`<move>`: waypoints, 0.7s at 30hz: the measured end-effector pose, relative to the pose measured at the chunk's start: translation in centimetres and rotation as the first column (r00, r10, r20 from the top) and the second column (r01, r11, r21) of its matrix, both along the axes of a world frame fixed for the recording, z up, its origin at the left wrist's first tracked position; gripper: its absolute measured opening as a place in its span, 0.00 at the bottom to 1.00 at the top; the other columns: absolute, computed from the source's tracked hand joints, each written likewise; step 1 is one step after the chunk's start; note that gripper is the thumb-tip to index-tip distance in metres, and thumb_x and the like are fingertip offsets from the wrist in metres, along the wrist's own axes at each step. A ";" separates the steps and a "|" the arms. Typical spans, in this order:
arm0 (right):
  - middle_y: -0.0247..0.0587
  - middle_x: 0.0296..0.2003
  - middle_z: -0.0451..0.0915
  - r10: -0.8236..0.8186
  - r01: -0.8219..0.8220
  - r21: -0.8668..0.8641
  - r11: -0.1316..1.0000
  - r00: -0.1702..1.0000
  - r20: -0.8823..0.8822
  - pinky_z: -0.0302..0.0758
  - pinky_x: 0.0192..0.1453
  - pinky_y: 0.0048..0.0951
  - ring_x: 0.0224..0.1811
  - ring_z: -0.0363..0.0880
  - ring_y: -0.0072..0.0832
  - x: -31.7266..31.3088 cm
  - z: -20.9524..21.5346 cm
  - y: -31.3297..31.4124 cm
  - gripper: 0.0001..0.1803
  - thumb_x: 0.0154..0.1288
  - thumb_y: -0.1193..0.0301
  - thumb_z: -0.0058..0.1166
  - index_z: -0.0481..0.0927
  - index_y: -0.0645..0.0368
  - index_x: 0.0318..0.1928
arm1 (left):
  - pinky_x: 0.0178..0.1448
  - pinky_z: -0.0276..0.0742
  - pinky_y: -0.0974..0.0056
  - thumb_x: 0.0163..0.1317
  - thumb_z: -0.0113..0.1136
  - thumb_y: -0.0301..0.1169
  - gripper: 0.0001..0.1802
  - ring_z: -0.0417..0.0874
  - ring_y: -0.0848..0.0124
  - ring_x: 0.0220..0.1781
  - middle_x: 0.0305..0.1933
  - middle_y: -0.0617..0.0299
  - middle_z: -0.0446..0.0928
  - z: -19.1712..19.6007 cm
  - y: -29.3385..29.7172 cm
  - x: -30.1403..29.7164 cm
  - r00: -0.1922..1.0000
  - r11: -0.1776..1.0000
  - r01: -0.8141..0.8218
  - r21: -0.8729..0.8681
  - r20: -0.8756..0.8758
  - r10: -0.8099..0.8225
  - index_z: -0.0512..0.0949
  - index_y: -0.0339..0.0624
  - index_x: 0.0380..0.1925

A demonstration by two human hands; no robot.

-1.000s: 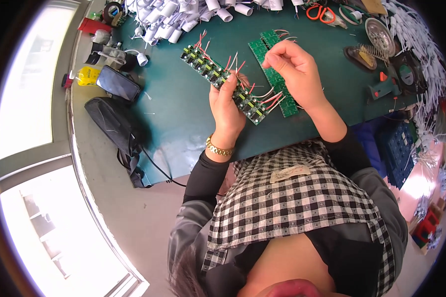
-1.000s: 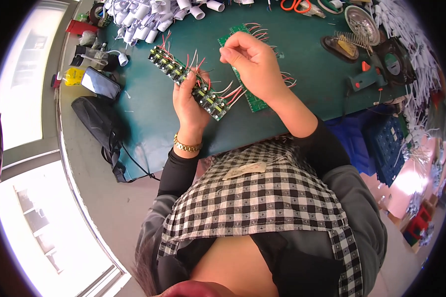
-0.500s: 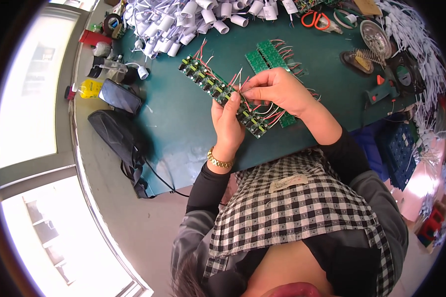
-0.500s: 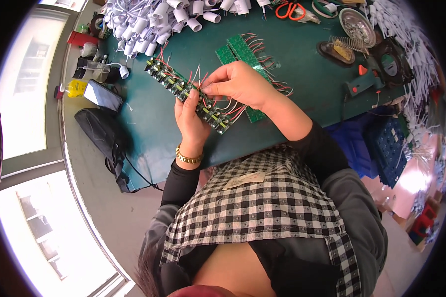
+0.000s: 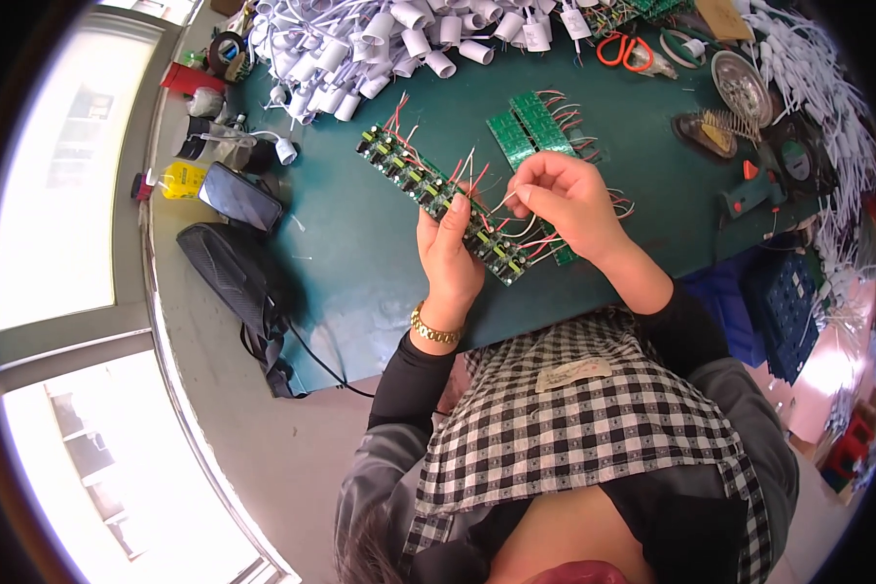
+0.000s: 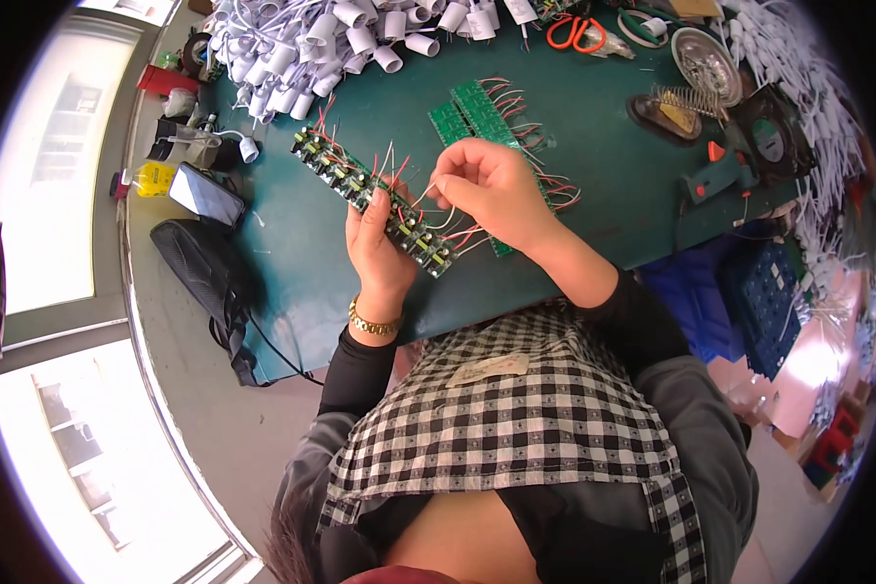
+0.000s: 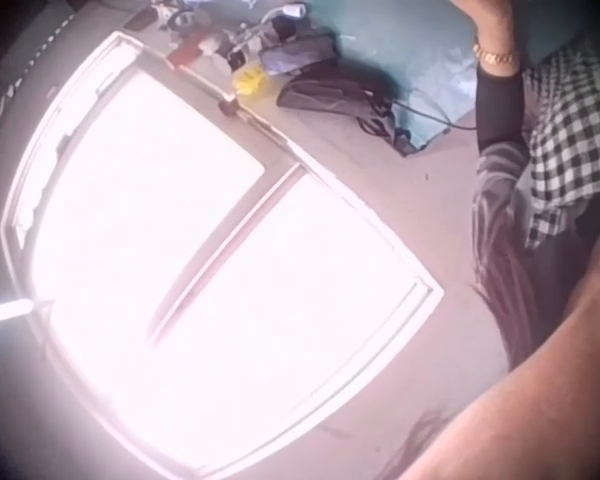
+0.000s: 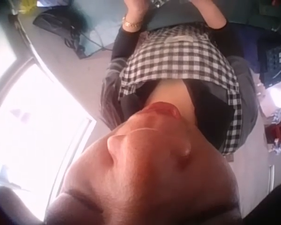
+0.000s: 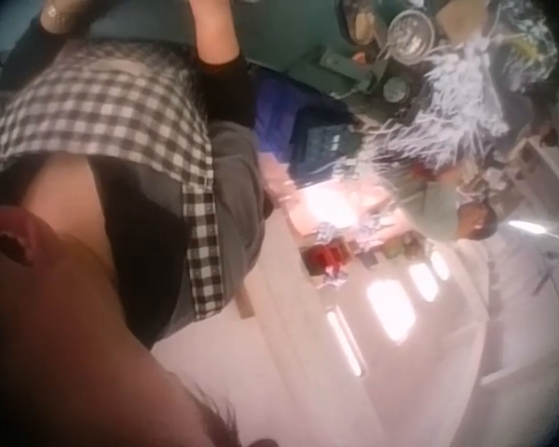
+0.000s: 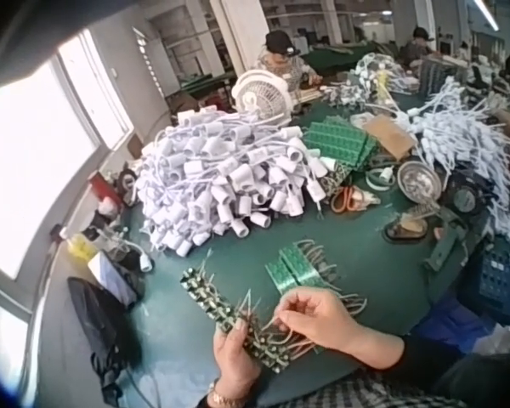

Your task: The person assembles and wires multiple electronic circuit board components by hand, connecting wiring and connectors to LED components on the circuit boards.

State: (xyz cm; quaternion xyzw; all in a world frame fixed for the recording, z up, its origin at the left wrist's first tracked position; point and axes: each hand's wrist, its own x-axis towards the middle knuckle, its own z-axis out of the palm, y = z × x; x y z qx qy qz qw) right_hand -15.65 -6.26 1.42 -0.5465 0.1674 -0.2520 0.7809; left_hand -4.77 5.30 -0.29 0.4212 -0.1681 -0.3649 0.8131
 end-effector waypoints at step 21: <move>0.35 0.30 0.78 -0.152 0.097 -0.444 0.891 0.984 -0.090 0.74 0.33 0.18 0.28 0.76 0.16 1.7 1.6 2.3 0.18 0.55 0.79 0.59 0.74 0.62 0.48 | 0.47 0.69 0.70 0.66 0.51 0.29 0.11 0.73 0.78 0.41 0.41 0.64 0.74 -0.3 -0.2 0.1 0.998 0.998 -0.063 0.016 0.034 0.062 0.69 0.38 0.46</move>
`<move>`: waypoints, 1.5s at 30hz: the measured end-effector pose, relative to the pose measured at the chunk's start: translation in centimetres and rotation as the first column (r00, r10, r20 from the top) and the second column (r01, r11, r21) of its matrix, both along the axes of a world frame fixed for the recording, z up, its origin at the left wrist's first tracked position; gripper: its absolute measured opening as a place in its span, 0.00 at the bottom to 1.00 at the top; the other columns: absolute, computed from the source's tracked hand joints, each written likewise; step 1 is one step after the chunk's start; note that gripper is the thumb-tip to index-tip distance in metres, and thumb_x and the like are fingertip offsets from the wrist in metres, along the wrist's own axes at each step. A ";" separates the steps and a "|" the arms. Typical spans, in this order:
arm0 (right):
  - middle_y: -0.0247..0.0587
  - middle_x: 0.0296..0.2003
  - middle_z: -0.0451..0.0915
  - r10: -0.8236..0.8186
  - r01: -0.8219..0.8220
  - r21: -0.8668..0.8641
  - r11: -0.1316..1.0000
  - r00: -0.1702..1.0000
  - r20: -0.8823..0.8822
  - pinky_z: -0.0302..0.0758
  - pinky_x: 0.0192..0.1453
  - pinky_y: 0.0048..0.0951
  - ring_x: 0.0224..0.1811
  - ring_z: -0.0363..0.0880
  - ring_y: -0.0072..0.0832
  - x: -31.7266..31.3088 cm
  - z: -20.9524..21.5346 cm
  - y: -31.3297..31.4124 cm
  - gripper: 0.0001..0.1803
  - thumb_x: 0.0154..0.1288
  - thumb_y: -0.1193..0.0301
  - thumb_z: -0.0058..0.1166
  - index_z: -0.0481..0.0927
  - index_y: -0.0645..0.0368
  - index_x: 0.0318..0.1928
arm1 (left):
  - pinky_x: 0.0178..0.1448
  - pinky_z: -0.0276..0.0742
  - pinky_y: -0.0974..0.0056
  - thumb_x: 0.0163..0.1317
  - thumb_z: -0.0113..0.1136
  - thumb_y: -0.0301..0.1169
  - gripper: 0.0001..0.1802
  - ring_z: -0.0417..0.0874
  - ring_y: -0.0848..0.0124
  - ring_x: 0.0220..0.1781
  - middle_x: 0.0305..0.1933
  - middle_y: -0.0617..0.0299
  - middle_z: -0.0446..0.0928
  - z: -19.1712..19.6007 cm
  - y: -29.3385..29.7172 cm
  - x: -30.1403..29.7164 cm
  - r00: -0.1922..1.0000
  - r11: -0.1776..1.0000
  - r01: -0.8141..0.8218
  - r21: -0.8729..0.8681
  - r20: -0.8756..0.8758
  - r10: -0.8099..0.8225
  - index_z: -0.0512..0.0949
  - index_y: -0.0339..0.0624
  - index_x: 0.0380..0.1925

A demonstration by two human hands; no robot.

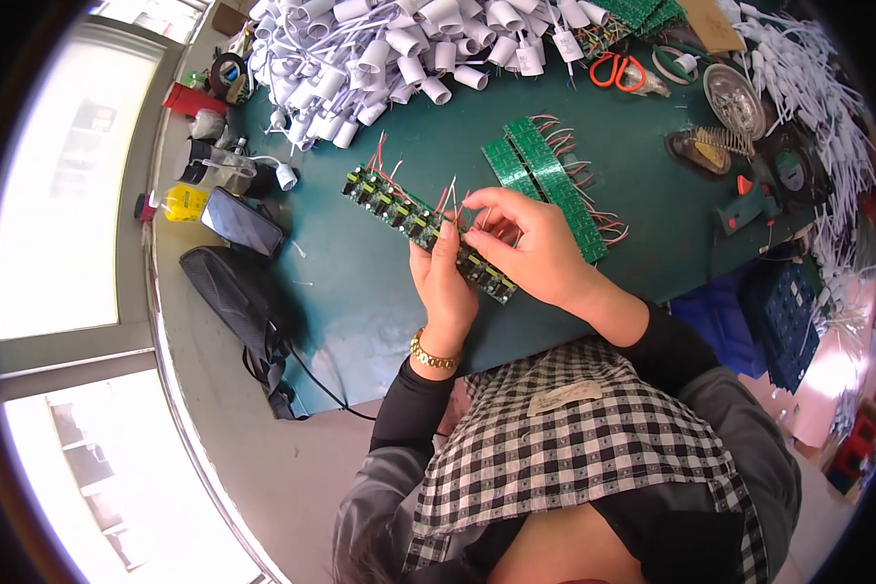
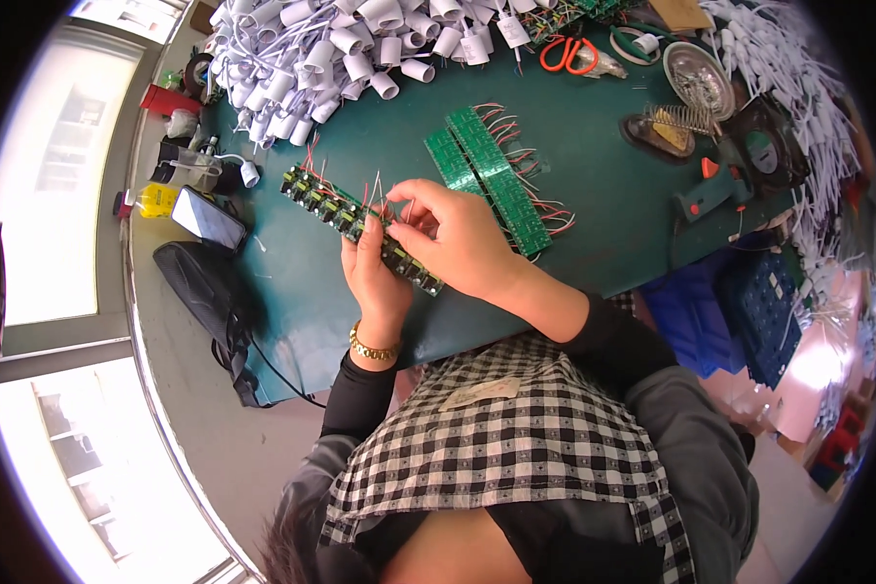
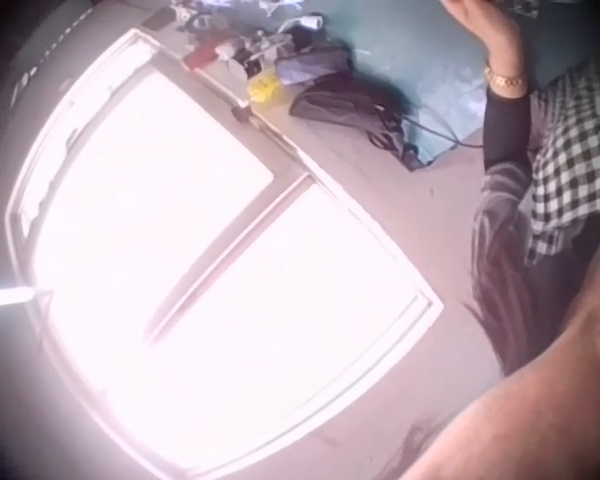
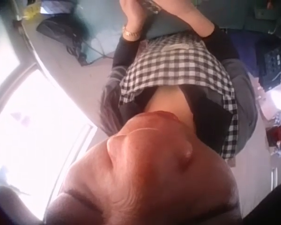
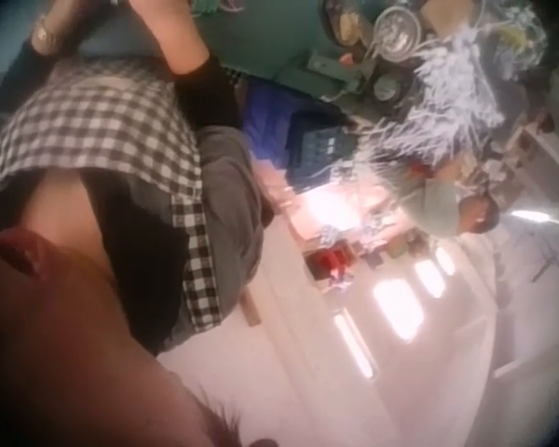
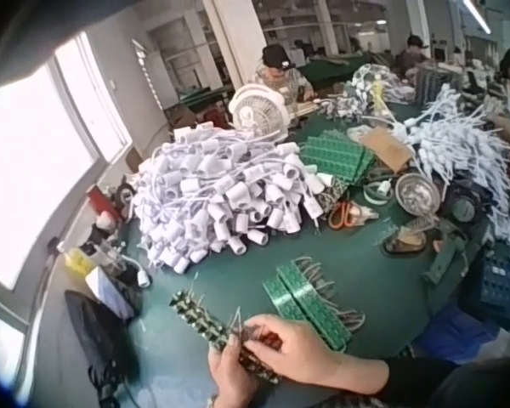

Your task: The person assembles and wires multiple electronic circuit board components by hand, connecting wiring and connectors to LED components on the circuit boards.

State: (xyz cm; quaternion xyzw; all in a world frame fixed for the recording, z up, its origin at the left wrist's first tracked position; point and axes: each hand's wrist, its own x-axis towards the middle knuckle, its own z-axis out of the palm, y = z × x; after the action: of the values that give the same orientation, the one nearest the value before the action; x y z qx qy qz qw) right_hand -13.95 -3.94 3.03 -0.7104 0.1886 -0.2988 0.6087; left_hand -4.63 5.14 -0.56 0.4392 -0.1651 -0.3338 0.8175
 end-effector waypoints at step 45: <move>0.37 0.29 0.81 0.067 -0.080 -0.037 0.996 0.959 -0.274 0.73 0.37 0.21 0.31 0.78 0.19 0.5 1.1 -3.5 0.09 0.60 0.71 0.56 0.79 0.67 0.32 | 0.42 0.70 0.73 0.58 0.55 0.21 0.11 0.74 0.80 0.37 0.38 0.66 0.75 0.2 -0.4 -0.7 0.977 0.986 0.004 0.169 0.209 -0.040 0.71 0.36 0.42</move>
State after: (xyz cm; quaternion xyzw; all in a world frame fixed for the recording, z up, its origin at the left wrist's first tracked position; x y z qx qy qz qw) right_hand -13.41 -7.44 4.10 -0.7657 0.2367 -0.1800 0.5704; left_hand -5.29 4.77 -0.32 0.5377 -0.2273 -0.3069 0.7517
